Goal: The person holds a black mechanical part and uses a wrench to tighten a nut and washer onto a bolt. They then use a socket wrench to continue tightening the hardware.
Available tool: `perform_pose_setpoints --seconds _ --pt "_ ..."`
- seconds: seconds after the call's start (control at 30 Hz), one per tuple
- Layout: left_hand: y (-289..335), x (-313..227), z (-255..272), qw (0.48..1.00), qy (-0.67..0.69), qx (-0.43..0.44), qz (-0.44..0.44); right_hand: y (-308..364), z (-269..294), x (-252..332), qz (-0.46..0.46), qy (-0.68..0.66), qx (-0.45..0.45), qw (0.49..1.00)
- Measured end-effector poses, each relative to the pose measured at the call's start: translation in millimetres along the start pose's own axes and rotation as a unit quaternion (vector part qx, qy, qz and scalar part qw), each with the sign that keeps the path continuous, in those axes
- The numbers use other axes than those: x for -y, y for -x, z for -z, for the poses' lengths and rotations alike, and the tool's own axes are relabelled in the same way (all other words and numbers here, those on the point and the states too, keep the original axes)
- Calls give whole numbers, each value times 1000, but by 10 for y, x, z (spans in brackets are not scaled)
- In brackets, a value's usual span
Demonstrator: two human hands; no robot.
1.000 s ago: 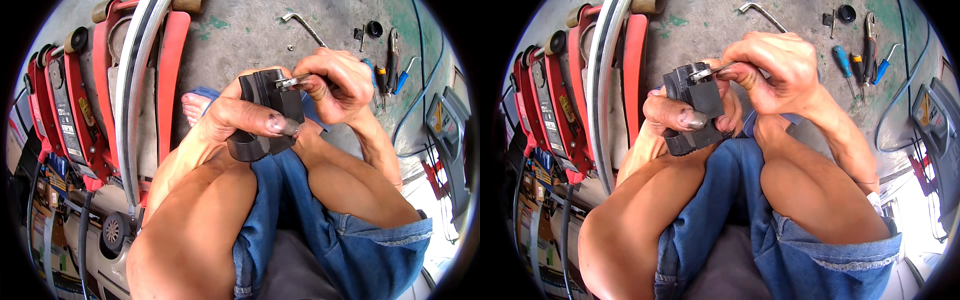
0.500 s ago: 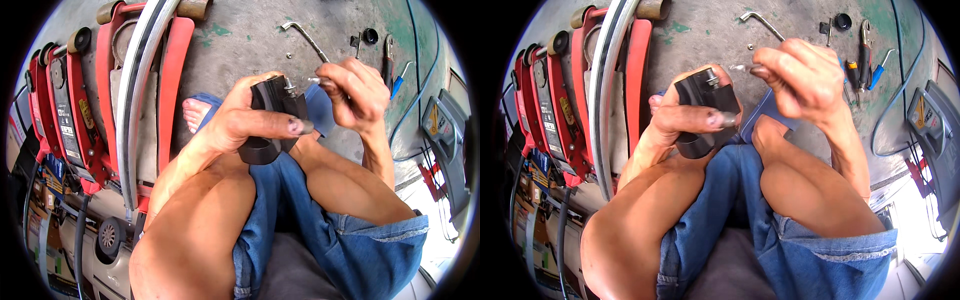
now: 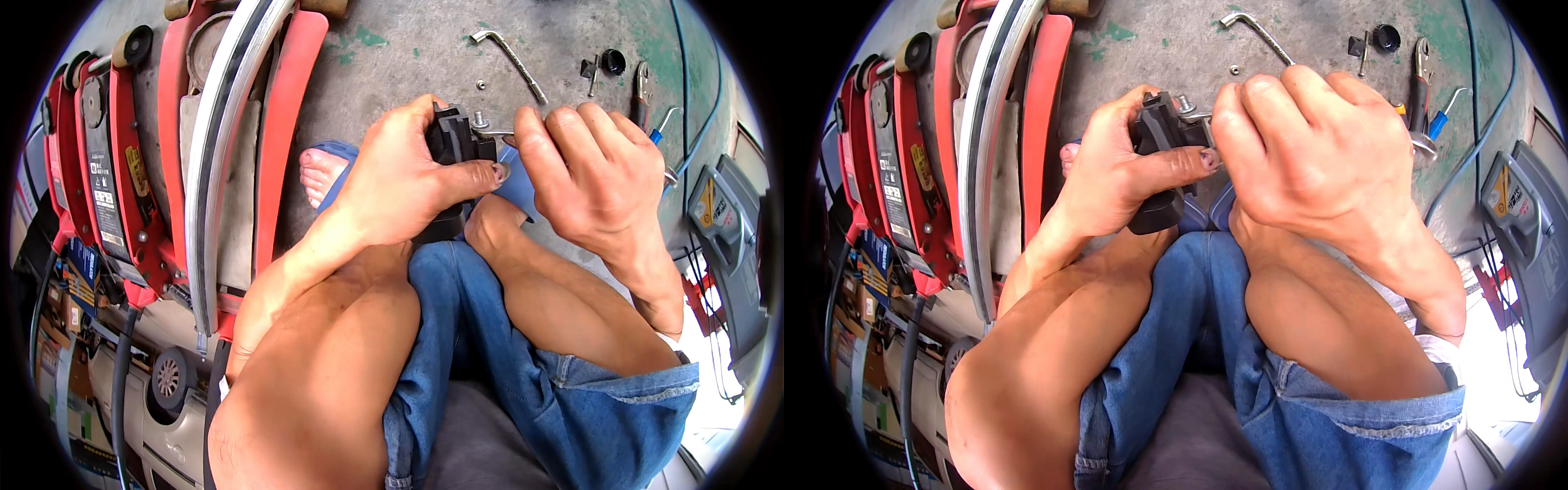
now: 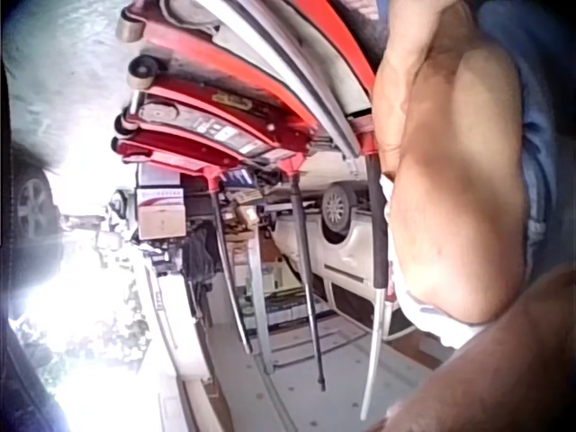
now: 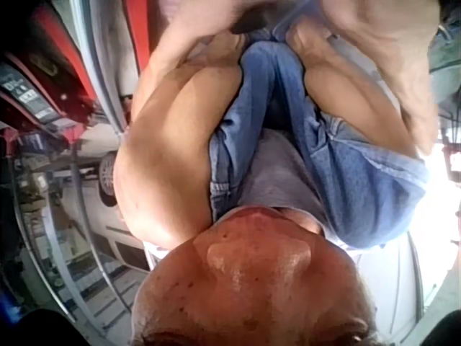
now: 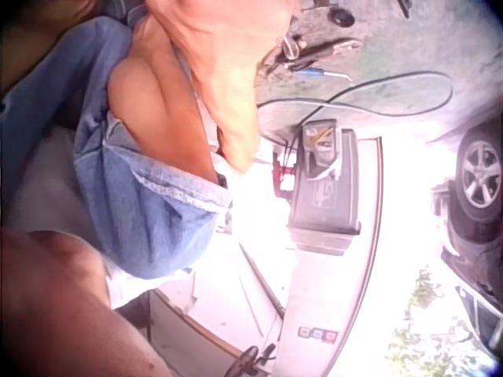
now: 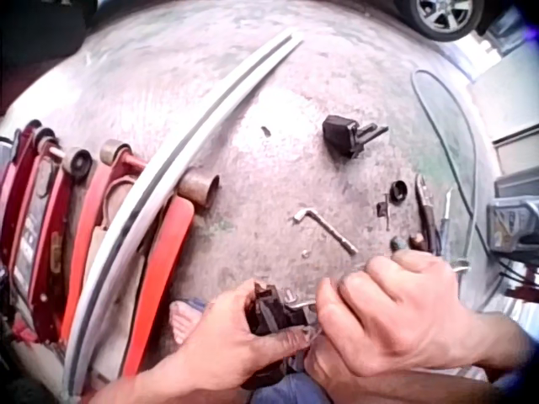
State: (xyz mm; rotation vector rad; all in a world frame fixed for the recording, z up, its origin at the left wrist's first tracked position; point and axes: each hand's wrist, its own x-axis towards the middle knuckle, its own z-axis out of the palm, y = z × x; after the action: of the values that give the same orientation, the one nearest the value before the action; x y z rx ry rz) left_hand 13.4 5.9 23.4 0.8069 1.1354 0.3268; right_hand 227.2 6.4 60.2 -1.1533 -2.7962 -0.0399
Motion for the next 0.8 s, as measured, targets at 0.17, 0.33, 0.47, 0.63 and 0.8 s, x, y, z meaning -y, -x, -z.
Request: perform_pose_setpoints --seconds 0.17,0.33,0.47,0.63,0.8 --pt "1 5 51 998 -53 14 -12 23 -37 3 7 -1 -14 1000" --pt "54 -35 102 998 23 62 10 142 -235 -23 -6 -77 -79 994" --pt "20 -22 76 984 121 132 -4 185 -351 -85 -35 -256 -142 956" --pt "-20 201 9 934 293 203 15 131 -748 66 -61 -417 -253 871" --pt "-1 200 -36 909 373 181 36 32 -839 95 -98 -474 -255 837"
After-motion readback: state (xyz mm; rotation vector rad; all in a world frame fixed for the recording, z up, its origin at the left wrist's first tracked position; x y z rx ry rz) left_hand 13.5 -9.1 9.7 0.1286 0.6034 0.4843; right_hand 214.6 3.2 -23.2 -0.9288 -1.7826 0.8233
